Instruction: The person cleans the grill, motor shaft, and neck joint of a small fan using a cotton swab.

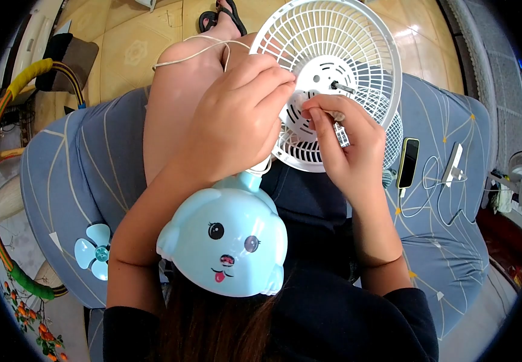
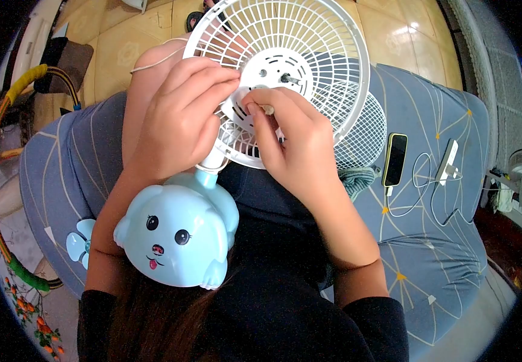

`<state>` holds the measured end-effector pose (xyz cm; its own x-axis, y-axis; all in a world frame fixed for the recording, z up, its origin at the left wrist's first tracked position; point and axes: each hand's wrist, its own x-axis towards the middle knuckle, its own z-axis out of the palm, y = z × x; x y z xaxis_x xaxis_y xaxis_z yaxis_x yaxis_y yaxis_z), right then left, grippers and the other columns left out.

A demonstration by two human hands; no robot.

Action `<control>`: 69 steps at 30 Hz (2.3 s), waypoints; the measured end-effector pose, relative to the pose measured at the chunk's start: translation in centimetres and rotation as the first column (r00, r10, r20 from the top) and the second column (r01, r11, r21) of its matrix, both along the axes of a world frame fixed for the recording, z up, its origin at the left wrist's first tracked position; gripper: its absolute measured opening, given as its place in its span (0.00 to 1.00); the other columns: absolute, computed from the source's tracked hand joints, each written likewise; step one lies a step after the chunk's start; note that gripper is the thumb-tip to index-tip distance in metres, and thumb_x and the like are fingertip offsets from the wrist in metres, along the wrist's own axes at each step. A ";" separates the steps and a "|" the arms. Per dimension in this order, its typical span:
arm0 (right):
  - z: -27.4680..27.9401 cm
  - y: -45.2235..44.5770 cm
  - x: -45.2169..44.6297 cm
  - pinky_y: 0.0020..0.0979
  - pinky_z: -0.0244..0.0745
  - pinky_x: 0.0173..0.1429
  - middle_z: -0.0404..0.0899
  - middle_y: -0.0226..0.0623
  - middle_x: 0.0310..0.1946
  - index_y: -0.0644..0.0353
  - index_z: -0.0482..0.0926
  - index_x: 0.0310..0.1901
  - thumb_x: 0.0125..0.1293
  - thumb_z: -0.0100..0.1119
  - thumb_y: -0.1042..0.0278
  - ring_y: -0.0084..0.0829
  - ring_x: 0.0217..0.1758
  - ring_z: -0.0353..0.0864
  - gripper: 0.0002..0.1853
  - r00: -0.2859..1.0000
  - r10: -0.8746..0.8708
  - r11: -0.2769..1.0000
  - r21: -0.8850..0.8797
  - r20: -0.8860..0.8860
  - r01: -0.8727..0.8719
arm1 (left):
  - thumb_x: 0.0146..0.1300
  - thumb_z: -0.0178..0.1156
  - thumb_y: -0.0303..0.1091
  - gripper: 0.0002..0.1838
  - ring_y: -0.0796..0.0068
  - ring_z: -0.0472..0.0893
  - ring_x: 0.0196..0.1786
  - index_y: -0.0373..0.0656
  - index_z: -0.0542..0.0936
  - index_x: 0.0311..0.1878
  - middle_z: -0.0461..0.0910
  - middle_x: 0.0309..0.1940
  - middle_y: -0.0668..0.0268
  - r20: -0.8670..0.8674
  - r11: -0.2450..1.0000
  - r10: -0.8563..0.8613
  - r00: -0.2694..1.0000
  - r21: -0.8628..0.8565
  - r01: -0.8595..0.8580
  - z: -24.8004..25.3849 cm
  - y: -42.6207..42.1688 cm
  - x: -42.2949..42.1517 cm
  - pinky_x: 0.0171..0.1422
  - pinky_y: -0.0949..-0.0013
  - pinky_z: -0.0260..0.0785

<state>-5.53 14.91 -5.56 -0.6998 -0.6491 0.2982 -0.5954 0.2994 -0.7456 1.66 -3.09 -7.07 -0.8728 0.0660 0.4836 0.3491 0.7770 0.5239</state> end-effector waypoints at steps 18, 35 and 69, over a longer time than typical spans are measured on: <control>-0.1 0.3 0.1 0.30 0.79 0.34 0.84 0.44 0.33 0.66 0.83 0.41 0.65 0.62 0.79 0.35 0.29 0.85 0.05 0.995 0.032 0.997 0.070 0.098 -0.039 | 0.47 0.57 0.16 0.23 0.54 0.76 0.60 0.30 0.82 0.51 0.81 0.52 0.55 -0.007 1.000 -0.012 1.000 -0.019 0.012 -0.1 0.0 0.2 0.65 0.57 0.70; 0.0 0.0 0.6 0.28 0.80 0.42 0.86 0.41 0.34 0.67 0.83 0.42 0.66 0.61 0.80 0.31 0.36 0.87 0.05 0.996 -0.004 1.000 0.027 0.093 0.001 | 0.48 0.56 0.16 0.23 0.54 0.76 0.60 0.30 0.82 0.51 0.81 0.53 0.56 0.008 1.000 0.013 1.000 0.008 -0.013 -0.2 -0.1 0.2 0.66 0.56 0.70; -0.1 0.4 0.3 0.29 0.80 0.36 0.85 0.44 0.33 0.66 0.83 0.42 0.66 0.61 0.79 0.34 0.32 0.86 0.05 0.985 0.010 0.999 0.034 0.173 -0.016 | 0.47 0.56 0.15 0.22 0.54 0.76 0.60 0.29 0.82 0.50 0.81 0.52 0.56 -0.008 1.000 0.010 1.000 0.001 -0.010 -0.2 -0.1 0.2 0.64 0.57 0.71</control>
<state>-5.25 15.35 -5.64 -0.7306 -0.6661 0.1504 -0.4623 0.3204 -0.8268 1.84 -3.19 -7.28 -0.8693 0.0566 0.4910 0.3453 0.7803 0.5215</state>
